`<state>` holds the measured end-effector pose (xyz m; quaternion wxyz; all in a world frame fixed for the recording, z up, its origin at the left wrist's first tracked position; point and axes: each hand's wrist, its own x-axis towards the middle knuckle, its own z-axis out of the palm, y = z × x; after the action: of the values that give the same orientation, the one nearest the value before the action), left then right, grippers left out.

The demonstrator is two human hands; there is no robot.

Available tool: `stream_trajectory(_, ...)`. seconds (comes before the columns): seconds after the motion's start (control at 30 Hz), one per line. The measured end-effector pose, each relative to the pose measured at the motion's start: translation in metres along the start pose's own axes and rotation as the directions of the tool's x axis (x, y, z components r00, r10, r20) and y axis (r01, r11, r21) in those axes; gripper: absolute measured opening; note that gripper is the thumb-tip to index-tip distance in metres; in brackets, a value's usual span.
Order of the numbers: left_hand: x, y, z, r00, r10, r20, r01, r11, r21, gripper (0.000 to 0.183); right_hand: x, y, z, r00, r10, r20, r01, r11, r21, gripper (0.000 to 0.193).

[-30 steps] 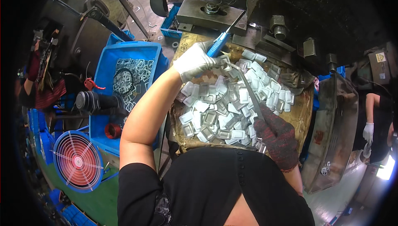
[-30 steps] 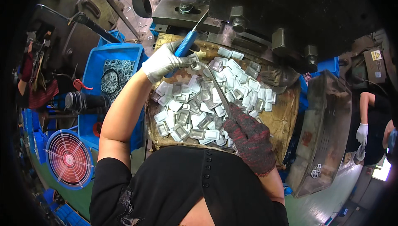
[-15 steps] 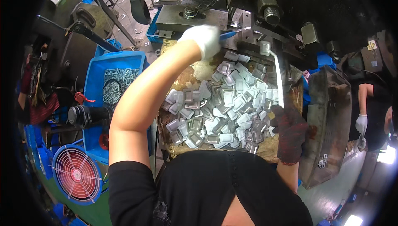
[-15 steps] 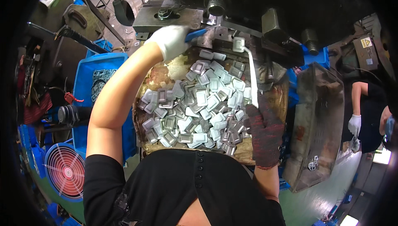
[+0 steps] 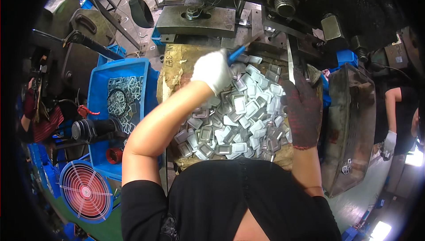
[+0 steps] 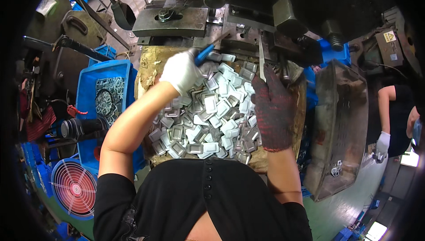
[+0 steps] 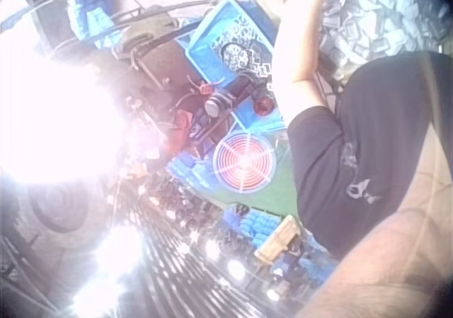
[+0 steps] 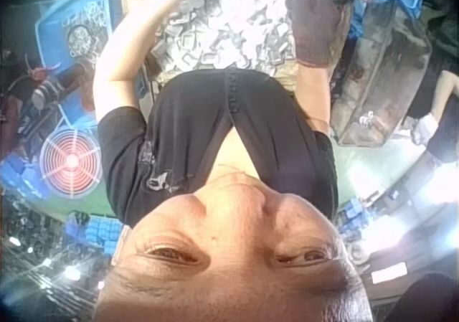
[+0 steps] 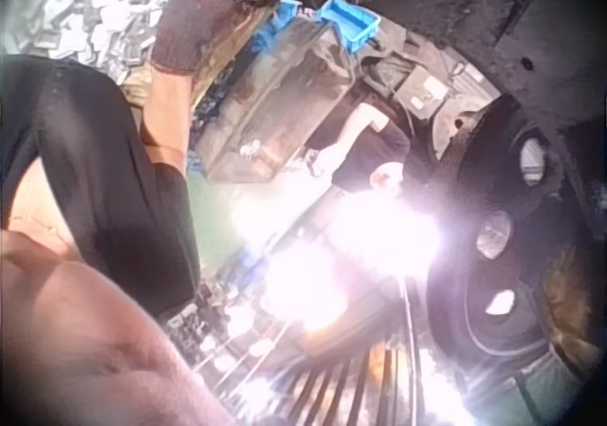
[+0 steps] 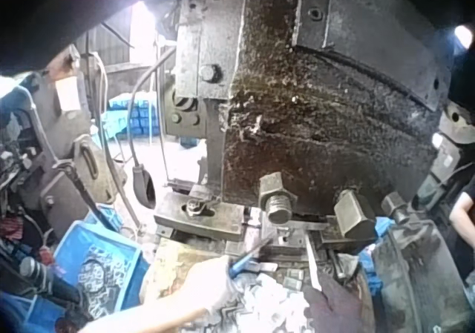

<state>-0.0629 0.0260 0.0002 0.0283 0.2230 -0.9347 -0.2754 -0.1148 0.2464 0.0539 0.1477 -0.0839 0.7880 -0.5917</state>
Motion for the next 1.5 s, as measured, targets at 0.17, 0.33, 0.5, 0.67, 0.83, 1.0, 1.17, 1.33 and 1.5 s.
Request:
stream_trajectory(0.17, -0.007, -0.008, 0.022, 0.992, 0.080, -0.100, -0.081, 0.997, -0.004, 0.042, 0.014, 0.026, 0.010, 0.966, -0.258, 0.010, 0.228, 0.835, -0.501, 0.042)
stream_trajectory(0.33, -0.014, -0.035, 0.009, 0.985, 0.013, -0.174, -0.019, 0.999, -0.029, 0.043, 0.008, 0.017, 0.003, 0.935, -0.353, -0.016, 0.277, 0.761, -0.587, 0.044)
stream_trajectory(0.5, -0.021, -0.070, -0.002, 0.983, -0.113, -0.142, 0.045, 0.910, -0.412, 0.042, -0.015, -0.001, -0.006, 0.982, -0.137, -0.133, 0.096, 0.955, -0.282, 0.044)
stream_trajectory(0.67, -0.036, -0.060, -0.020, 0.918, -0.259, 0.299, 0.361, 0.237, -0.902, 0.033, -0.064, -0.013, -0.010, 0.994, 0.090, 0.064, -0.079, 0.984, -0.158, 0.045)
stream_trajectory(0.83, -0.035, -0.053, -0.013, 0.916, -0.204, 0.346, 0.362, 0.047, -0.931, 0.025, -0.080, -0.010, -0.005, 0.951, 0.193, 0.241, -0.165, 0.977, -0.133, 0.043)
stream_trajectory(1.0, -0.036, -0.053, -0.007, 0.917, -0.198, 0.347, 0.355, 0.004, -0.935, 0.025, -0.084, -0.009, -0.001, 0.930, 0.145, 0.339, -0.097, 0.983, -0.156, 0.044)
stream_trajectory(1.17, -0.039, -0.043, -0.004, 0.924, -0.133, 0.359, 0.355, -0.054, -0.933, 0.034, -0.084, -0.005, 0.003, 0.921, 0.140, 0.364, -0.087, 0.984, -0.157, 0.042)
stream_trajectory(1.33, -0.033, -0.047, -0.005, 0.947, -0.132, 0.293, 0.317, 0.253, -0.914, 0.033, -0.082, -0.008, 0.000, 0.959, 0.133, 0.251, -0.090, 0.980, -0.177, 0.041)
stream_trajectory(1.5, 0.015, -0.035, -0.038, 0.995, 0.027, 0.093, -0.020, 0.997, -0.071, 0.036, -0.062, 0.001, -0.024, 0.994, 0.084, 0.072, -0.069, 0.978, -0.195, 0.042)
